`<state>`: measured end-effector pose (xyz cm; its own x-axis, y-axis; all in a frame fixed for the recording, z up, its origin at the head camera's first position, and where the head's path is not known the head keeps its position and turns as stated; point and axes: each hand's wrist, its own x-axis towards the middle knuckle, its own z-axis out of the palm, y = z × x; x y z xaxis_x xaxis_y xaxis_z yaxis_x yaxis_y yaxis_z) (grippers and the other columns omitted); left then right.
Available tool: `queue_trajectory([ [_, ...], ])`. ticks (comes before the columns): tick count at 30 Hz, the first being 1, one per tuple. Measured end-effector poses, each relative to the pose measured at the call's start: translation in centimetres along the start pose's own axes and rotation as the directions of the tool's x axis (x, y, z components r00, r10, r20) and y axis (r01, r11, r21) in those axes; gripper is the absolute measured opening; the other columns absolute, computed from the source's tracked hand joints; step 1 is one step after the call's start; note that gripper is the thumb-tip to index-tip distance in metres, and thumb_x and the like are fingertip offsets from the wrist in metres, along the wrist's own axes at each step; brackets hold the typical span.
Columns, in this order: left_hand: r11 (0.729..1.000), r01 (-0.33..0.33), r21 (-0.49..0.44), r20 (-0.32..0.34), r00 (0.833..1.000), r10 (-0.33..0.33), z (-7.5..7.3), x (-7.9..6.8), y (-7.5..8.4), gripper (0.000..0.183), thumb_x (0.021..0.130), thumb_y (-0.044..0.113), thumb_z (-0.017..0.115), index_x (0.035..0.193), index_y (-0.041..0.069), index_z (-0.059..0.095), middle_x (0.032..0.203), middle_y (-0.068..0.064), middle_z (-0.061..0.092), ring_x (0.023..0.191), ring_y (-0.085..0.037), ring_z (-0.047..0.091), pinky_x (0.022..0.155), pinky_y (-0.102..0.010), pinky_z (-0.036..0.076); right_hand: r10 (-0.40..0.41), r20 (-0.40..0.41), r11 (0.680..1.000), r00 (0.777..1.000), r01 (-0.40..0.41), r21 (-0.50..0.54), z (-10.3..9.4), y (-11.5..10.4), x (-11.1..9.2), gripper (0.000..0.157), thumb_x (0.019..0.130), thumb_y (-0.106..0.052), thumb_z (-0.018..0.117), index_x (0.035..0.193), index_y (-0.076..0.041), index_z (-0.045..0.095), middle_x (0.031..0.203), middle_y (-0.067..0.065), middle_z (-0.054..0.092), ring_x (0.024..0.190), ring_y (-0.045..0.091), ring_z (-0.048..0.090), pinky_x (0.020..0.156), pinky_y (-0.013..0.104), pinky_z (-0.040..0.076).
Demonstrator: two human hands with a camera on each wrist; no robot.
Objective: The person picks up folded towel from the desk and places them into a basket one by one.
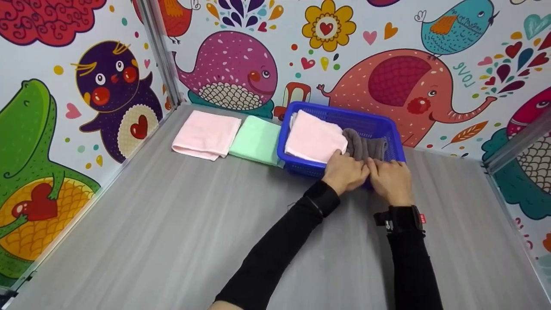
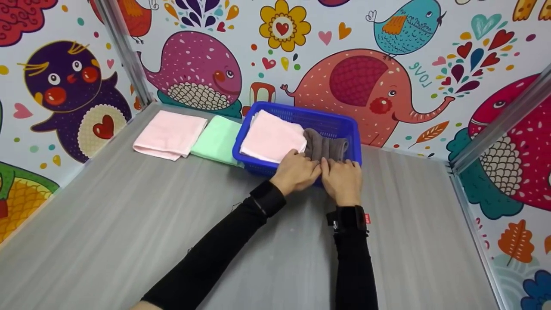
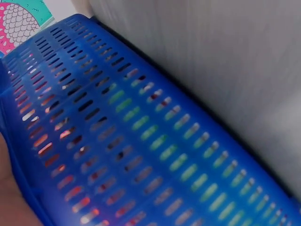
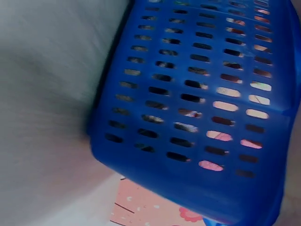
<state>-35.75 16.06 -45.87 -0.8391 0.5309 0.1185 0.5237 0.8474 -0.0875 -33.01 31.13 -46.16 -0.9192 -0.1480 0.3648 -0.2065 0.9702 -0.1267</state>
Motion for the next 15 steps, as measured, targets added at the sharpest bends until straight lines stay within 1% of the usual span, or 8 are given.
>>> queue_trajectory([
  [3,0.999,0.027,-0.043,-0.031,0.999,-0.028,0.0,-0.1,-0.1,0.058,0.112,0.043,0.016,0.129,0.031,0.07,0.124,0.007,0.074,0.116,-0.016,0.065,0.097,-0.036,0.046,-0.005,-0.057,0.999,0.998,0.007,0.032,0.3,-0.1,0.0,0.05,0.111,-0.034,0.04,0.109,0.002,0.074,0.105,0.025,0.076,0.099,0.049,0.066,0.096,0.062,0.045],
  [5,0.999,0.023,-0.049,-0.05,0.998,-0.026,0.0,-0.3,-0.2,0.057,0.112,0.044,0.017,0.13,0.031,0.069,0.123,0.007,0.075,0.116,-0.016,0.065,0.097,-0.035,0.046,-0.005,-0.093,0.999,0.996,0.009,0.049,0.5,0.0,0.0,0.046,0.11,-0.031,0.044,0.108,0.002,0.075,0.104,0.024,0.076,0.098,0.049,0.066,0.095,0.062,0.046],
  [8,0.998,0.009,-0.063,-0.087,0.996,-0.014,-0.1,-0.5,-0.4,0.053,0.112,0.044,0.02,0.135,0.031,0.066,0.125,0.006,0.074,0.118,-0.016,0.065,0.098,-0.035,0.047,-0.002,-0.138,0.998,0.99,0.012,0.069,0.7,0.1,-0.1,0.041,0.108,-0.028,0.048,0.108,0.003,0.075,0.103,0.024,0.076,0.098,0.048,0.065,0.094,0.061,0.046],
  [11,0.996,-0.038,-0.079,-0.138,0.99,0.027,-0.1,-0.9,-0.7,0.049,0.113,0.043,0.024,0.141,0.029,0.062,0.128,0.005,0.072,0.119,-0.015,0.065,0.1,-0.033,0.049,-0.006,-0.181,0.997,0.984,0.02,0.078,0.9,0.3,-0.1,0.038,0.106,-0.026,0.051,0.107,0.004,0.075,0.102,0.024,0.076,0.098,0.048,0.065,0.094,0.061,0.046],
  [13,0.988,-0.083,-0.127,-0.176,0.983,0.06,-0.2,-1.3,-1.3,0.046,0.113,0.041,0.029,0.144,0.026,0.059,0.131,0.003,0.07,0.118,-0.015,0.066,0.102,-0.032,0.05,-0.006,-0.208,0.996,0.978,0.025,0.091,1.0,0.4,-0.2,0.035,0.104,-0.024,0.054,0.107,0.003,0.075,0.102,0.024,0.076,0.099,0.048,0.065,0.095,0.061,0.046],
  [15,0.972,-0.129,-0.197,-0.225,0.971,0.084,-0.3,-1.9,-2.3,0.043,0.113,0.038,0.036,0.145,0.02,0.059,0.13,0.0,0.07,0.116,-0.016,0.067,0.102,-0.031,0.052,0.005,-0.23,0.993,0.973,0.021,0.112,1.0,0.5,-0.2,0.031,0.101,-0.022,0.057,0.107,0.002,0.076,0.104,0.024,0.076,0.101,0.048,0.065,0.096,0.062,0.045],
])
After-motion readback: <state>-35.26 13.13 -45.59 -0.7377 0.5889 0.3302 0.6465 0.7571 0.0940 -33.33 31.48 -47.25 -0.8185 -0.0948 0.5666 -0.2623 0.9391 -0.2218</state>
